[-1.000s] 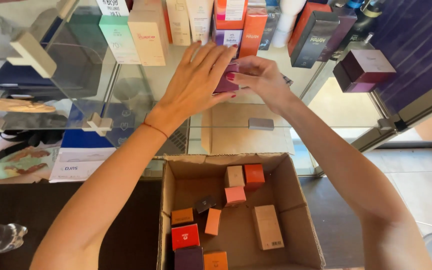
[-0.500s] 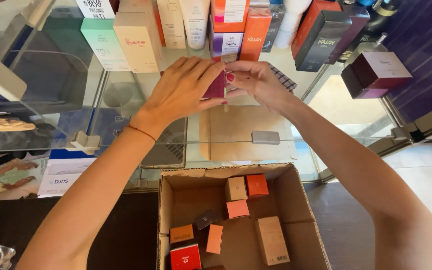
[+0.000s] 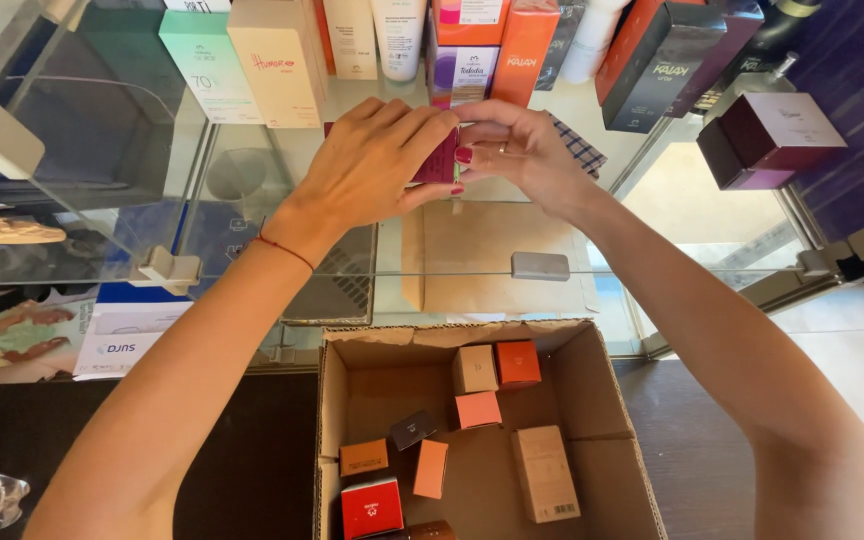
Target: The person is picking up small packaged items from a glass shelf, wiping them with a cloth, and placing them into a cardboard box.
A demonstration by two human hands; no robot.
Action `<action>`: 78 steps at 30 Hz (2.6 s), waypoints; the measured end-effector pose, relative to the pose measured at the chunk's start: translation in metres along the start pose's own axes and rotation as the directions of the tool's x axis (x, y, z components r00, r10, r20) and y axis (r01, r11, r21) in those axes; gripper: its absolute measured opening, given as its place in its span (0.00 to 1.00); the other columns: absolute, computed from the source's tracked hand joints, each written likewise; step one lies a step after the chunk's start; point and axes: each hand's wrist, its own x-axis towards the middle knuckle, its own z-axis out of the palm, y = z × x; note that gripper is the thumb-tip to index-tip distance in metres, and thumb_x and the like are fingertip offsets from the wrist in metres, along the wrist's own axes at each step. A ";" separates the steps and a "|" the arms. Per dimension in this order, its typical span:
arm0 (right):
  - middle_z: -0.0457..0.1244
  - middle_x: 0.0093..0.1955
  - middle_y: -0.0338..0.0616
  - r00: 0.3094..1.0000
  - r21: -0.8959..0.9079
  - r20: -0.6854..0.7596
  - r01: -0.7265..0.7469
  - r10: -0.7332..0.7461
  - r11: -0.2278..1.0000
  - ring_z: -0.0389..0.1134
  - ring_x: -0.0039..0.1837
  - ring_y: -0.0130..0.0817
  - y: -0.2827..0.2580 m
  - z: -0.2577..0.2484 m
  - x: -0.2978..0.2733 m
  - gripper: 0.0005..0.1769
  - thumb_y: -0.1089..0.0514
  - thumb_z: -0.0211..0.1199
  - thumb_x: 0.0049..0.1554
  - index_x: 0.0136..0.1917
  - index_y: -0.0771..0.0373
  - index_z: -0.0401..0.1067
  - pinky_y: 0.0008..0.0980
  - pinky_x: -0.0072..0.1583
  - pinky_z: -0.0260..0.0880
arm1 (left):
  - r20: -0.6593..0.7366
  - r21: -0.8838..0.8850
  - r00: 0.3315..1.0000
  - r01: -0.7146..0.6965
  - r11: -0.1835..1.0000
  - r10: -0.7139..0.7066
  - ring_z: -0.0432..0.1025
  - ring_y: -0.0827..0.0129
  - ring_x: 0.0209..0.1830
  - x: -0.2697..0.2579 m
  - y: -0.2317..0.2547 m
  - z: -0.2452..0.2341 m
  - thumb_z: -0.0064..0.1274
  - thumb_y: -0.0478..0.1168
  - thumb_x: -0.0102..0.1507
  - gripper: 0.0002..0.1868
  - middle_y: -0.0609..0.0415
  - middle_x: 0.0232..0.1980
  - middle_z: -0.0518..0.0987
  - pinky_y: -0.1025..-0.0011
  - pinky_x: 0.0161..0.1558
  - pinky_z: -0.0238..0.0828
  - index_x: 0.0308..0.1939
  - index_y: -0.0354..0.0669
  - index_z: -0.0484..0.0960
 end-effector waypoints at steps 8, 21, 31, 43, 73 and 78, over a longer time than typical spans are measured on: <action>0.69 0.56 0.48 1.000 -0.039 -0.012 -0.017 0.017 0.999 0.73 0.58 0.35 -0.010 0.004 -0.003 0.24 0.66 0.63 0.60 0.69 0.57 0.66 0.39 0.64 0.80 | -0.015 -0.021 1.000 -0.016 1.000 0.015 0.74 0.68 0.39 0.001 0.000 0.000 0.62 0.72 0.64 0.37 0.61 0.50 0.80 0.71 0.41 0.70 0.59 0.47 0.74; 0.68 0.54 0.39 0.987 -0.130 -0.147 -0.083 0.064 0.988 0.68 0.52 0.23 -0.020 0.010 -0.006 0.24 0.64 0.54 0.56 0.64 0.50 0.70 0.27 0.52 0.77 | -0.007 -0.058 1.000 0.029 0.998 -0.030 0.77 0.64 0.44 0.001 0.001 -0.001 0.61 0.69 0.66 0.37 0.55 0.55 0.82 0.69 0.44 0.73 0.63 0.44 0.75; 0.61 0.67 0.47 0.932 -0.458 -0.050 0.298 -0.359 0.837 0.61 0.71 0.36 -0.009 0.011 -0.007 0.28 0.79 0.41 0.52 0.51 0.57 0.75 0.24 0.43 0.57 | 0.009 -0.052 0.997 0.075 0.996 -0.075 0.74 0.66 0.35 0.002 0.003 -0.008 0.64 0.71 0.65 0.42 0.58 0.38 0.79 0.72 0.40 0.69 0.66 0.44 0.68; 0.63 0.64 0.47 0.899 -0.515 0.018 0.384 -0.438 0.766 0.66 0.69 0.39 -0.003 0.011 -0.006 0.09 0.63 0.65 0.65 0.41 0.59 0.75 0.43 0.69 0.66 | 0.020 -0.030 0.994 0.112 0.993 -0.112 0.75 0.65 0.37 -0.003 0.002 -0.003 0.69 0.70 0.62 0.49 0.58 0.44 0.80 0.70 0.41 0.70 0.70 0.42 0.65; 0.69 0.63 0.47 0.851 -0.625 -0.144 0.318 -0.505 0.713 0.65 0.69 0.42 -0.017 0.017 -0.018 0.08 0.67 0.65 0.53 0.45 0.55 0.75 0.45 0.70 0.61 | 0.012 -0.050 0.996 0.084 0.995 -0.084 0.77 0.62 0.43 -0.002 0.007 -0.022 0.63 0.69 0.65 0.38 0.53 0.50 0.82 0.69 0.44 0.73 0.61 0.43 0.71; 0.68 0.39 0.51 0.955 -0.251 -0.212 0.150 -0.206 0.956 0.72 0.42 0.33 -0.028 0.011 -0.034 0.04 0.61 0.39 0.65 0.52 0.56 0.54 0.28 0.48 0.71 | 0.048 -0.025 0.987 0.154 0.988 -0.153 0.75 0.63 0.38 -0.019 0.004 -0.037 0.64 0.66 0.65 0.36 0.53 0.46 0.79 0.69 0.40 0.72 0.61 0.42 0.72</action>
